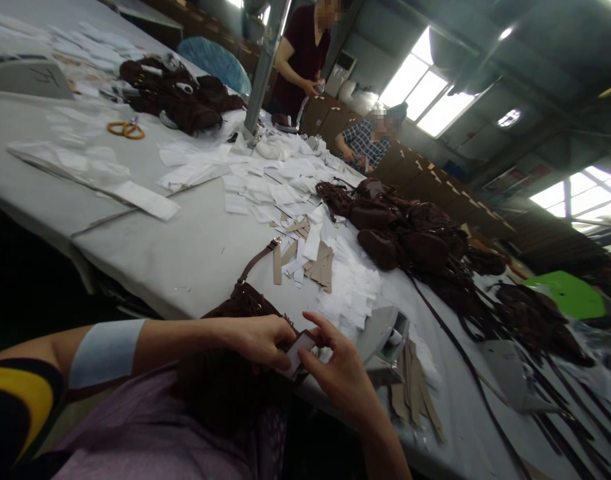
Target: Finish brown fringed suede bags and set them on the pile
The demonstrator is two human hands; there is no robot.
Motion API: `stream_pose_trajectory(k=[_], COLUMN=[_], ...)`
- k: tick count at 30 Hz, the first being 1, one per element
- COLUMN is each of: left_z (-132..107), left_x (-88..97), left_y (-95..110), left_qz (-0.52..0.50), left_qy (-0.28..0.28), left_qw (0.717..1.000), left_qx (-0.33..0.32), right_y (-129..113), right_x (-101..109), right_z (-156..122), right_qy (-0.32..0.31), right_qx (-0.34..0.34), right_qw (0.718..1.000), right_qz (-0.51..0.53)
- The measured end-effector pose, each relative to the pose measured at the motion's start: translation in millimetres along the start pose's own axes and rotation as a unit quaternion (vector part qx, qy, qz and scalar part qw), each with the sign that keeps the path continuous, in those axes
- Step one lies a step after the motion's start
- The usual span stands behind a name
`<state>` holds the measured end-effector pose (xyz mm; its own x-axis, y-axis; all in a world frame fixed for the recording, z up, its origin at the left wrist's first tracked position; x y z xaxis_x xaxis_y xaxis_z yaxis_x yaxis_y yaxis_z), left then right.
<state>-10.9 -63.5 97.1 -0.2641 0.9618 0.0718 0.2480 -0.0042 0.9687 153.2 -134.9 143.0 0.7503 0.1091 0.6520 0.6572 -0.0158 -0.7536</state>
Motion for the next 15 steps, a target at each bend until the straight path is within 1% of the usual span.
stream_pose_trajectory(k=[4,7,9,12,14,15], left_z=[1,2,1,-1,-3,-4], left_x=[-1.5,-3.6,-4.3,-4.3,-4.6,-4.9], left_y=[0,-1,-1,4,8,10], left_qz=[0.033,0.034,0.055,0.147,0.209,0.231], left_qy=[0.047,0.044,0.04,0.057,0.065,0.059], left_qw=[0.998,0.998,0.998,0.986,0.973,0.969], left_qx=[-0.005,0.006,-0.008,-0.056,-0.068,-0.066], right_y=[-13,-17,-17,-13,-11,-10], right_x=[5,8,8,7,6,5], right_z=[4,6,7,7,8,8], right_qy=[-0.034,-0.059,-0.091,-0.139,-0.162,-0.17], right_qx=[0.004,-0.015,-0.032,-0.033,-0.025,-0.022], right_qw=[0.999,0.997,0.994,0.987,0.985,0.984], right_qz=[-0.034,-0.049,-0.059,-0.07,-0.056,-0.041])
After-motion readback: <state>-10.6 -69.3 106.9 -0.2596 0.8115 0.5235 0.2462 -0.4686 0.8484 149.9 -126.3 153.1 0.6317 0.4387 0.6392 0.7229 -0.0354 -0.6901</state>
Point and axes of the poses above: each hand's wrist, its own z-axis towards the middle knuckle, its own x-axis out of the back of the hand, y = z × x, the point moved 1 cm from there along z, towards the middle knuckle
